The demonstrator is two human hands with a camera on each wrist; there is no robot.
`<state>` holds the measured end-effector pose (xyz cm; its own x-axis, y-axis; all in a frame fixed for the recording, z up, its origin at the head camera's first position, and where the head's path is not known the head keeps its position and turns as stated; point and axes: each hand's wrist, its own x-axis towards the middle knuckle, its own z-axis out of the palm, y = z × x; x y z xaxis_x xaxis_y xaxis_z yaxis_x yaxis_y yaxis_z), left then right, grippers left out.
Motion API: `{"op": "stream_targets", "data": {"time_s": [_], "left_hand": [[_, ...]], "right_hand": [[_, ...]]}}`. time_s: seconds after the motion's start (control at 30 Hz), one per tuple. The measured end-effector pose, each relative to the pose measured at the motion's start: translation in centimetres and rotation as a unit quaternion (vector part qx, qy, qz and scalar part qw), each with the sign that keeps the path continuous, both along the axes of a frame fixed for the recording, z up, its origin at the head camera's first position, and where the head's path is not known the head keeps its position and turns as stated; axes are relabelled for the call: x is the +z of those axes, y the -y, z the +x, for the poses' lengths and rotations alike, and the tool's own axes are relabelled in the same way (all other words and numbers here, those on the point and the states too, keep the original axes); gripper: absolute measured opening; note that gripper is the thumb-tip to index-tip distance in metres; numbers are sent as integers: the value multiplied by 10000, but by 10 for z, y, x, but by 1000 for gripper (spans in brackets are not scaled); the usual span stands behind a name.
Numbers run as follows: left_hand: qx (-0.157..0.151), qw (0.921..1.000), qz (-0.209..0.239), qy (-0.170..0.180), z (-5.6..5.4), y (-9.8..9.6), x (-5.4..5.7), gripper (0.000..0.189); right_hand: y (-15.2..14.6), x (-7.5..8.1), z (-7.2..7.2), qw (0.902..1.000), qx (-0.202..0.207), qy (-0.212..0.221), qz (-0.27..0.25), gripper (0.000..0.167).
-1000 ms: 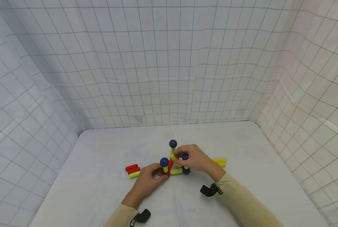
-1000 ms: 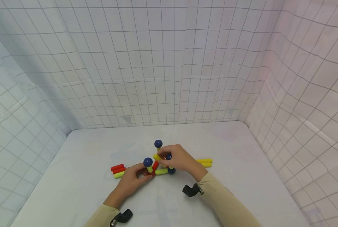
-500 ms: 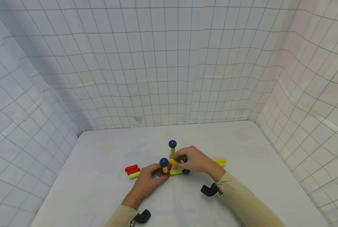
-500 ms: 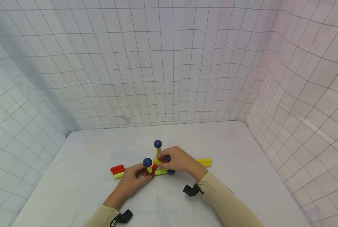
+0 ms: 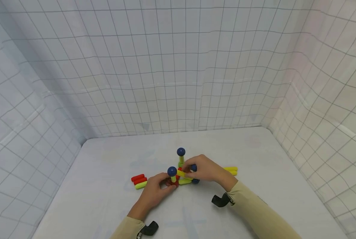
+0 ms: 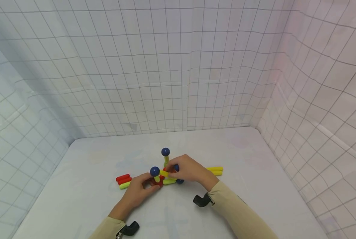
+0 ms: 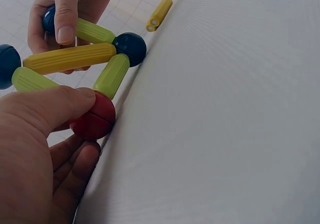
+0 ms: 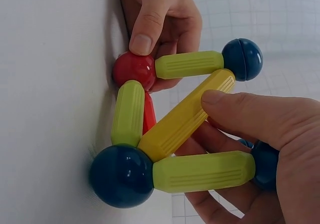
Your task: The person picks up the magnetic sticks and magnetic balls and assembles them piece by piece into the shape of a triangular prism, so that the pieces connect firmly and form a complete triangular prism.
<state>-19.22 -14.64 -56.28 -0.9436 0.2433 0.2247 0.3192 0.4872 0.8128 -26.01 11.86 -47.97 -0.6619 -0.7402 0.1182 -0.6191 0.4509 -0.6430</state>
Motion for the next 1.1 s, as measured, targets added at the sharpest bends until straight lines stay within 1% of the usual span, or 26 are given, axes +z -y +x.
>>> {"op": "stream_targets", "data": {"time_s": [0.27, 0.47, 0.6, 0.93, 1.0, 1.1], "left_hand": [[-186, 9993, -124, -309, 1, 0, 2, 28], [-193, 9987, -236, -419, 2, -1, 2, 29], [-153, 9988, -246, -385, 2, -1, 2, 29], [-167, 9995, -49, -264, 0, 0, -1, 28], [-166, 9995, -69, -265, 0, 0, -1, 29], [-170, 9994, -103, -295, 0, 1, -1, 29]], "right_hand": [[2, 1, 1, 9999, -37, 41, 149, 16], [1, 2, 3, 9999, -48, 89, 111, 16], [1, 1, 3, 9999, -33, 116, 77, 15], [1, 1, 4, 9999, -48, 49, 75, 18], [0, 0, 5, 10000, -45, 24, -2, 21], [-3, -4, 5, 9997, -51, 14, -238, 32]]}}
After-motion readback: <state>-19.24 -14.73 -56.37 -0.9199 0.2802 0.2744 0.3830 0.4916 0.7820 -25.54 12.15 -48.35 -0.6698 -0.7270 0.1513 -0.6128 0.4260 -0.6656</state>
